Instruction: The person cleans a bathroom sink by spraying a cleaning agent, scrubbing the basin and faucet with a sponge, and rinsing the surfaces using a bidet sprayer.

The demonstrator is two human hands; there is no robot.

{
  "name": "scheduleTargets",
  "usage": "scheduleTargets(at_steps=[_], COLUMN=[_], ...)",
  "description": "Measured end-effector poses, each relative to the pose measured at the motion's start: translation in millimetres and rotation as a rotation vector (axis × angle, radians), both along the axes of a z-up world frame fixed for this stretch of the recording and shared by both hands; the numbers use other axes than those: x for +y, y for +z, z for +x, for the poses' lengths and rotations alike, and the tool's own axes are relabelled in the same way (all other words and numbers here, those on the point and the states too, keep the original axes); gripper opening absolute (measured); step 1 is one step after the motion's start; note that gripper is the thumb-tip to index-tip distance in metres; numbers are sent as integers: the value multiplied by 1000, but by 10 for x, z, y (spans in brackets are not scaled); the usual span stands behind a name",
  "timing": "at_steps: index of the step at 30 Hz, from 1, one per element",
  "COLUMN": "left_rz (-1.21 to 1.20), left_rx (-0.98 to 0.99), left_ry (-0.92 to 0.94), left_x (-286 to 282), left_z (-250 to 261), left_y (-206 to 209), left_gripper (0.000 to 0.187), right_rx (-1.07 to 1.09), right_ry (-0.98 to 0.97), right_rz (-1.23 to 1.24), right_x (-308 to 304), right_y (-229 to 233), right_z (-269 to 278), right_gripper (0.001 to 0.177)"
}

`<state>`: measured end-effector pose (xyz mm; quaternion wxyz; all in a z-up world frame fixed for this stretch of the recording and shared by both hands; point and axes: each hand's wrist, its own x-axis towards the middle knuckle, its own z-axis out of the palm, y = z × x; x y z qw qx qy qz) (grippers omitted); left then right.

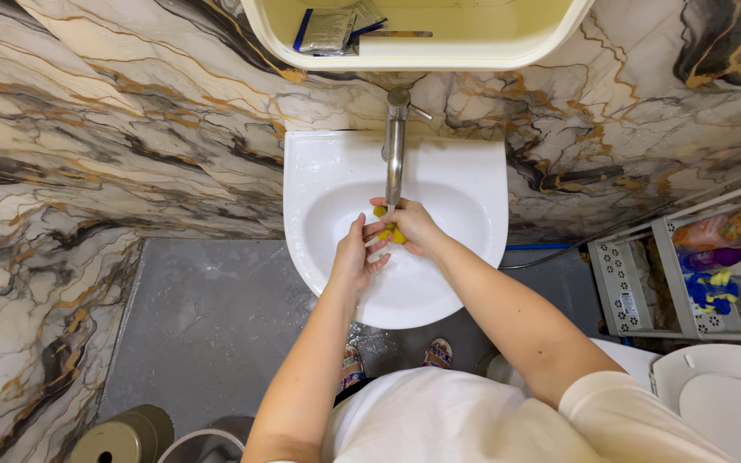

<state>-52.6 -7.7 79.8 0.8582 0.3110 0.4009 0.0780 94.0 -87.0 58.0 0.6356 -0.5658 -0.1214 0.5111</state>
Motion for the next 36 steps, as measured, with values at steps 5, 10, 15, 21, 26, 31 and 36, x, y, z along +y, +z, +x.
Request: scheduleTargets(at_steps=[5, 10, 15, 21, 26, 31, 36], left_rz=[-83, -163, -192, -166, 33, -35, -76], left_rx=[112, 37, -31, -117, -124, -60, 135], left_ry=[82, 69, 42, 28, -51, -92, 71], left_x=[55, 13, -25, 90, 202, 69, 41], left_z=[0, 24, 89, 133, 163, 214, 242], left_y=[-221, -342, -261, -94, -188, -87, -101], left_gripper=[32, 30, 38, 45, 35, 37, 47], right_rx=[170, 162, -35, -1048, -1156, -1370, -110], right_ry=[-17, -45, -163, 298, 395, 315, 56], right_rz=[-52, -130, -89, -229, -126, -244, -207], right_x=[103, 174, 295, 102, -175, -247, -141], right_y=[93, 381, 67, 240, 434, 159, 429], right_z=[13, -116, -31, -118, -116, -64, -151], right_gripper=[29, 41, 26, 47, 105, 77, 55])
